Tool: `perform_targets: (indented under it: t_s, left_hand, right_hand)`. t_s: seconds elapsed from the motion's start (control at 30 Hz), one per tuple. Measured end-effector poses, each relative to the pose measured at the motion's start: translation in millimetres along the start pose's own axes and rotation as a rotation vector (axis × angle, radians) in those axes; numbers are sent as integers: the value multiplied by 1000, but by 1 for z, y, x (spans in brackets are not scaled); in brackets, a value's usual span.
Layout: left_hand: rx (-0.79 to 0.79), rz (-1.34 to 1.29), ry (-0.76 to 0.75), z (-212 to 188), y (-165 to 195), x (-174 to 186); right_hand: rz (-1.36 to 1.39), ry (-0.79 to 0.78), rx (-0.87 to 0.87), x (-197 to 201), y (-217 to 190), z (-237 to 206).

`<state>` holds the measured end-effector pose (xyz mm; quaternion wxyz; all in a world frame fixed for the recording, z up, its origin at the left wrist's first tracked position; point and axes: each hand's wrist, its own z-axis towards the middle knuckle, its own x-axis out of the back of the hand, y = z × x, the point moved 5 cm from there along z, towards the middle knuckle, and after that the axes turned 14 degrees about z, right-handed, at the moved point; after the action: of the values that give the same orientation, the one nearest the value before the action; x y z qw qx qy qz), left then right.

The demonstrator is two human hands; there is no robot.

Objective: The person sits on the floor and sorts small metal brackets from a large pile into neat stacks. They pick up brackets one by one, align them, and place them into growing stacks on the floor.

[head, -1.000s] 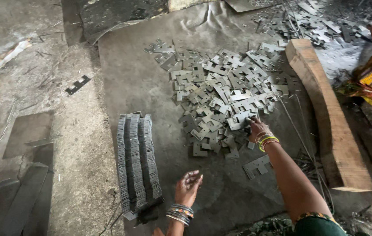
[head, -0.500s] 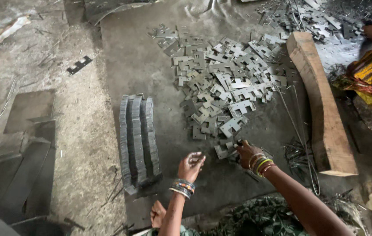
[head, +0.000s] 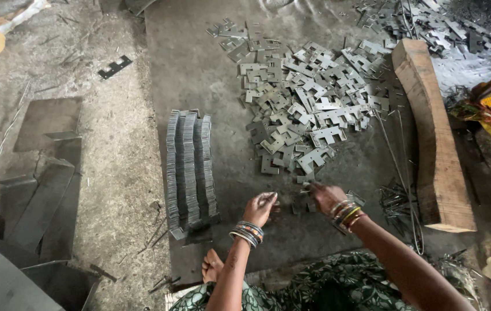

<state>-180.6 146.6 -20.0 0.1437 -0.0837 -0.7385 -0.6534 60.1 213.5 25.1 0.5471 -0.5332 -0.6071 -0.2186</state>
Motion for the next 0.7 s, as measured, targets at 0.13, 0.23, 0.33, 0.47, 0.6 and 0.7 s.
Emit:
perform_targets:
  t_s: [0.13, 0.23, 0.33, 0.47, 0.6, 0.7]
  left_hand:
    - [460, -480, -295, -5, -27, -20]
    - [534, -552, -292, -5, -33, -28]
    - [319, -497, -273, 2, -26, -30]
    - [118, -499, -242, 4, -11, -25]
    - [-4, -213, -207, -2, 2, -21]
    - [33, -215, -170, -3, -4, -26]
  right_hand:
    - [86, 342, 287, 27, -8, -26]
    - [421, 510, 261, 42, -10, -39]
    - [910, 472, -5, 41, 6, -30]
    - [1110, 438, 189, 36, 15, -17]
    - [1239, 370, -172, -1, 40, -10]
    - [1378, 393, -233, -8, 37, -10]
